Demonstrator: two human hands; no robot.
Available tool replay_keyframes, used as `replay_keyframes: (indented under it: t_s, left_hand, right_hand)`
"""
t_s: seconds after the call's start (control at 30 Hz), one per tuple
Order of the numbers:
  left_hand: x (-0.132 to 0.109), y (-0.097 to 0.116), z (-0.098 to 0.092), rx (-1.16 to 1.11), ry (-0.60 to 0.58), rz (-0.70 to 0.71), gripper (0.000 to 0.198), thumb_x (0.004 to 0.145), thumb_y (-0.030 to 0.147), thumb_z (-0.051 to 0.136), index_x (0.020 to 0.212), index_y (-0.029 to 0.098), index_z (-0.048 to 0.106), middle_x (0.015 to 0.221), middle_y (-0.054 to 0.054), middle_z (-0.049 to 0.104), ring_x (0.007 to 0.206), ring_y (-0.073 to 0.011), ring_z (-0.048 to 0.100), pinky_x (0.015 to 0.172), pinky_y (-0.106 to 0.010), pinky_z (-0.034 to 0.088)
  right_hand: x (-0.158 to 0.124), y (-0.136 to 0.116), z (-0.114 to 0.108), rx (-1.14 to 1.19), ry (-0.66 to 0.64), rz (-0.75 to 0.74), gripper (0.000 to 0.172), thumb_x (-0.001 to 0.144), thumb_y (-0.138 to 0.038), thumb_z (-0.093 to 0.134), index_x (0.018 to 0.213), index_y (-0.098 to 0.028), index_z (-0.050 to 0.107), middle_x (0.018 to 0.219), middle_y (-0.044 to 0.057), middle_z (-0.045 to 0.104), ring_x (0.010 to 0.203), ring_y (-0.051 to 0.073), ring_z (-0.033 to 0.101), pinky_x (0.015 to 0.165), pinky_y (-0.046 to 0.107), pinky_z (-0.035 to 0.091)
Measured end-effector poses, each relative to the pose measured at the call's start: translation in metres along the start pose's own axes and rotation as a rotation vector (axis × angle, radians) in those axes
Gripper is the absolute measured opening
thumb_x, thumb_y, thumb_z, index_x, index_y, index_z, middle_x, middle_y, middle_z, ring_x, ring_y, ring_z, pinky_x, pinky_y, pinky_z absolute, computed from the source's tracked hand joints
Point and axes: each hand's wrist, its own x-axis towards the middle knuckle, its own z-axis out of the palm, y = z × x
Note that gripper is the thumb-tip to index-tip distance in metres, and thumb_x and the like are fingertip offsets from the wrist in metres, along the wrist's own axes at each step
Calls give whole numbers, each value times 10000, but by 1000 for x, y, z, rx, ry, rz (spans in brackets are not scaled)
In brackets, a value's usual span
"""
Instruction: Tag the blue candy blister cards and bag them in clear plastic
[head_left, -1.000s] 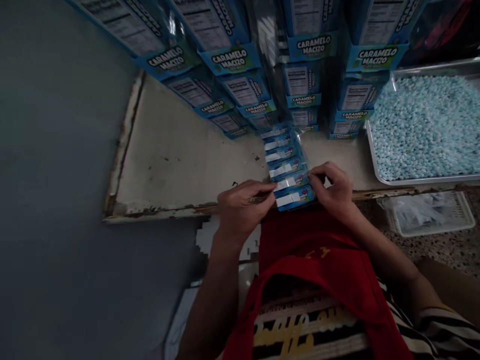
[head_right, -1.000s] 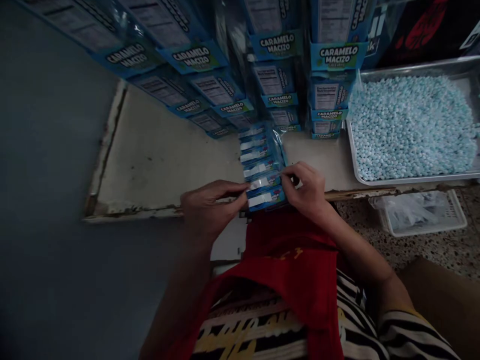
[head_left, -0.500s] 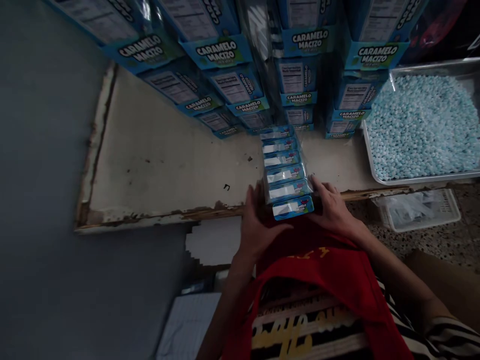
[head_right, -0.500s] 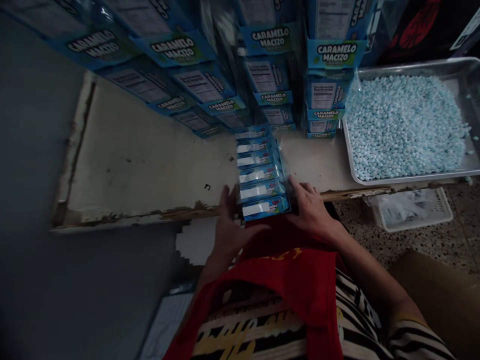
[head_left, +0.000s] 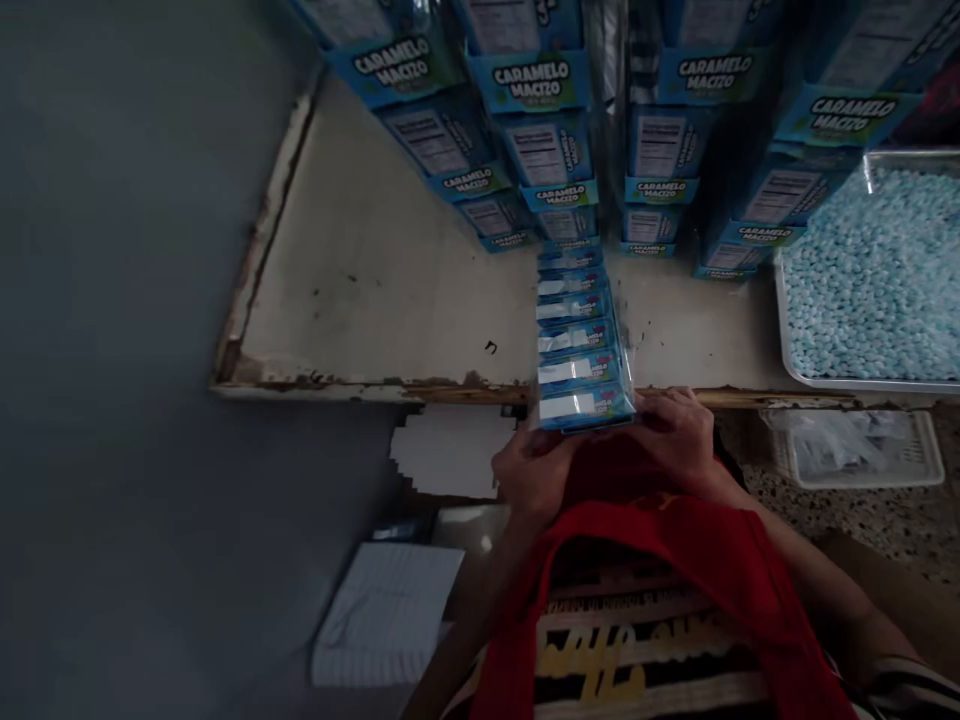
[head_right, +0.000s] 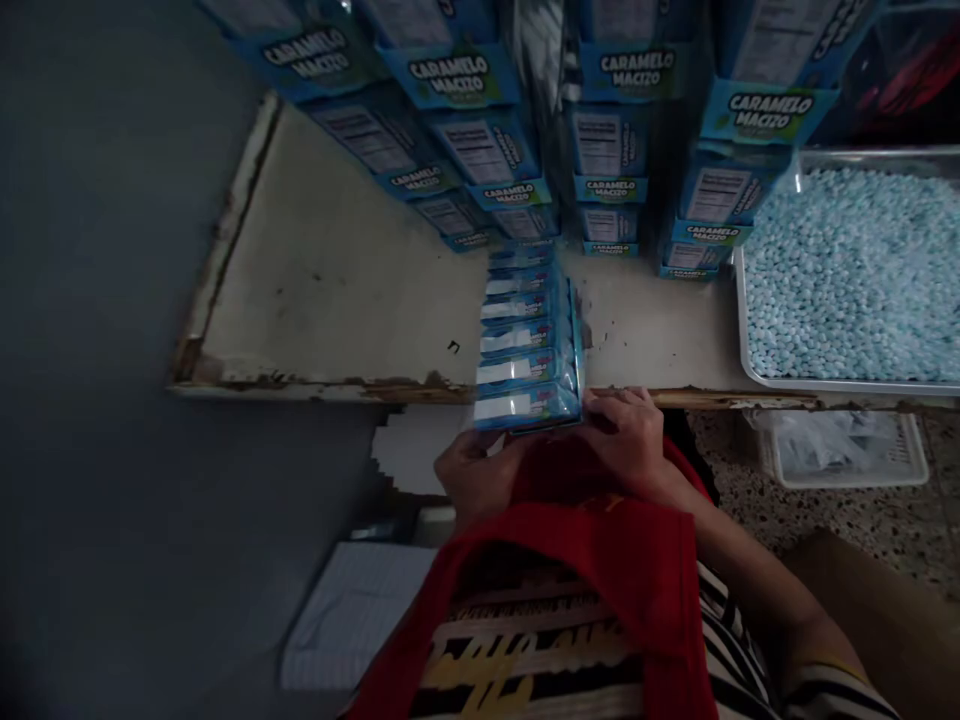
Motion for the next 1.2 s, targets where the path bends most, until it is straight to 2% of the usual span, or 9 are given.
replay_keyframes:
  t_s: [0.1, 0.17, 0.27, 0.37, 0.53, 0.67, 0.87, 1.03, 1.2]
  left_hand:
    - [-2, -8, 6, 13, 99, 85, 619, 735, 312, 917, 1321, 213, 744, 1120, -59, 829, 1031, -274, 796, 889, -355, 672]
    - [-2, -9, 8, 72, 136, 239, 777, 733, 330, 934, 1456, 248, 661, 1226, -80, 805, 1116, -284, 783, 991, -393, 652]
    - [-3, -8, 4, 119, 167, 391, 878, 729, 357, 949, 1517, 218, 588, 1217, -112, 799, 1122, -298, 781, 1030, -430, 633]
    - [0, -2, -4, 82, 151, 398, 650, 796, 365, 901, 1376, 189, 668, 1119, -94, 811, 998, -246, 796, 895, -351, 655]
    - [7, 2, -19, 252, 116, 589, 132, 904, 296, 772, 998, 203, 781, 881, -33, 795, 789, -168, 753, 775, -260, 592]
    - [-2, -8, -20, 390, 177, 601, 117, 870, 219, 710, 983, 202, 735, 874, -45, 751, 812, -188, 721, 793, -287, 560]
    - [-3, 2, -21, 178, 281, 849, 509, 752, 233, 819, 1216, 215, 610, 1112, -110, 623, 1028, -276, 639, 890, -437, 561]
    - [15, 29, -26, 343, 261, 1126, 380, 826, 102, 740, 1175, 251, 735, 1032, -68, 735, 946, -227, 715, 868, -372, 592]
    - [20, 41, -32, 297, 81, 1120, 173, 859, 198, 787, 1023, 250, 805, 914, -28, 788, 837, -201, 742, 836, -327, 594]
  right_hand:
    - [2, 3, 3, -73, 19, -25, 186, 879, -374, 841, 802, -236, 742, 753, 14, 764, 716, 212, 688, 792, 389, 502]
    - [0, 4, 0, -118, -2, -22, 200, 863, -406, 852, 918, -240, 753, 827, 25, 780, 792, 241, 705, 812, 408, 505]
    - [-5, 2, -6, -95, -32, 32, 498, 798, -490, 890, 1192, -244, 709, 1033, 67, 787, 947, 288, 715, 864, 443, 540]
    - [0, -5, -9, -27, -40, 95, 561, 768, -505, 887, 1214, -243, 670, 1076, 82, 770, 972, 293, 715, 873, 446, 570]
    - [12, -10, -17, 62, -134, 152, 137, 866, -276, 673, 999, -245, 688, 859, 13, 759, 738, 200, 703, 712, 335, 563]
    - [-5, -12, -30, -185, -28, 18, 205, 798, -185, 588, 991, -236, 637, 850, 42, 720, 779, 235, 694, 761, 385, 555]
    - [-4, -28, -34, -227, 19, -251, 638, 851, -303, 688, 1437, -251, 439, 1393, 182, 588, 1262, 361, 603, 984, 547, 536]
    - [17, -33, -20, -291, 106, -436, 401, 902, -126, 617, 1258, -306, 573, 1076, 52, 679, 955, 238, 638, 877, 432, 482]
    - [23, -47, -14, -408, 43, -470, 323, 970, -219, 648, 1259, -361, 664, 1188, 70, 648, 1121, 279, 585, 939, 443, 480]
